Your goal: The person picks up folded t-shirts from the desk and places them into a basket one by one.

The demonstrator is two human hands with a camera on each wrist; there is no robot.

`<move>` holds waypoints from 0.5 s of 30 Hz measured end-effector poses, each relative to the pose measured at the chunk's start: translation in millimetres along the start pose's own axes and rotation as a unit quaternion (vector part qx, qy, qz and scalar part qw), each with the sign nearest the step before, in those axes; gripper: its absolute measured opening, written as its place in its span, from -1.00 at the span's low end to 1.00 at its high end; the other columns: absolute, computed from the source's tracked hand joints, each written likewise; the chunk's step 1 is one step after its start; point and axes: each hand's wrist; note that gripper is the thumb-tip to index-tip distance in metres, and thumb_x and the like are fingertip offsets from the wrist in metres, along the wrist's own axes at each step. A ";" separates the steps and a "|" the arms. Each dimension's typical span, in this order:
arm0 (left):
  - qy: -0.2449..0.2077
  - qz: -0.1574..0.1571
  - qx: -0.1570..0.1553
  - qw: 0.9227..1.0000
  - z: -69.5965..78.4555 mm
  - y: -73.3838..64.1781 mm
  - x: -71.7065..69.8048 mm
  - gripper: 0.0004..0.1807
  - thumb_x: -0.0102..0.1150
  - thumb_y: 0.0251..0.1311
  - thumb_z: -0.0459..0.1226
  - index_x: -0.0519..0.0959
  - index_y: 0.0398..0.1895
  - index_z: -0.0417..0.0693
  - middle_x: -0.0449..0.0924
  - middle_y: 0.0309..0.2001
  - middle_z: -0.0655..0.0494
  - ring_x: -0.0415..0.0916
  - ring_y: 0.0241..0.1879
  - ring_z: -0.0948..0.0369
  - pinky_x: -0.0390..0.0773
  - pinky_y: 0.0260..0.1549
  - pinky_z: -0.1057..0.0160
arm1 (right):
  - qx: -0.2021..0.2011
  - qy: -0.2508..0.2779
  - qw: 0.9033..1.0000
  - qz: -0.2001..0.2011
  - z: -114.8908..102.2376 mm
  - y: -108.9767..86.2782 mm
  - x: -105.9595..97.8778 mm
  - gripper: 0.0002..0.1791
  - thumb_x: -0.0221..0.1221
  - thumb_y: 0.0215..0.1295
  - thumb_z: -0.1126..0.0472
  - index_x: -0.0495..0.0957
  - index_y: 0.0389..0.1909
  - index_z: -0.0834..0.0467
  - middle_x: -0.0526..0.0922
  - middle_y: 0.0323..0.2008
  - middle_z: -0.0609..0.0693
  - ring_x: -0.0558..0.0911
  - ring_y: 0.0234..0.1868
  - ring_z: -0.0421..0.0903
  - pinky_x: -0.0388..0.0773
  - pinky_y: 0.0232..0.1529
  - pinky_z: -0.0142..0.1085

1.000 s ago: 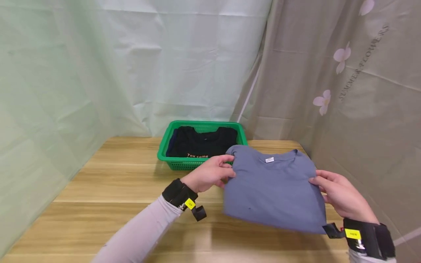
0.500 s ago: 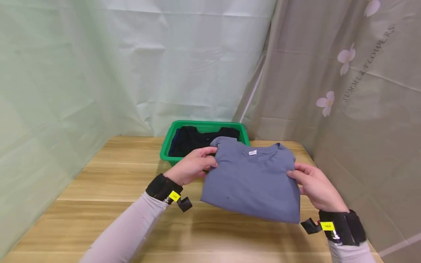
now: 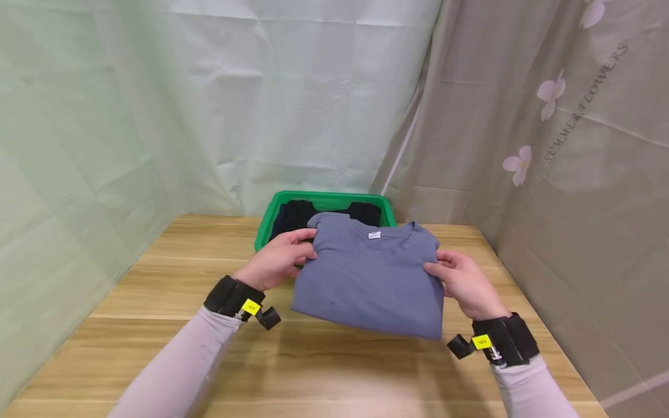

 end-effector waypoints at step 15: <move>0.038 0.074 -0.006 0.996 -0.6 4.8 -44.6 -0.31 0.08 0.29 -0.41 0.17 0.48 -0.09 0.42 0.11 -0.10 0.45 -0.26 0.06 0.63 -0.41 0.21 | 0.047 -0.045 0.998 0.014 -10.0 60.7 29.0 -0.46 0.11 0.50 0.16 0.27 0.33 0.39 0.40 0.16 0.25 0.42 0.09 0.10 0.42 0.14 0.14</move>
Point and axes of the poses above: each hand's wrist, its own y-axis towards the middle knuckle, its own x-axis out of the palm, z = x × y
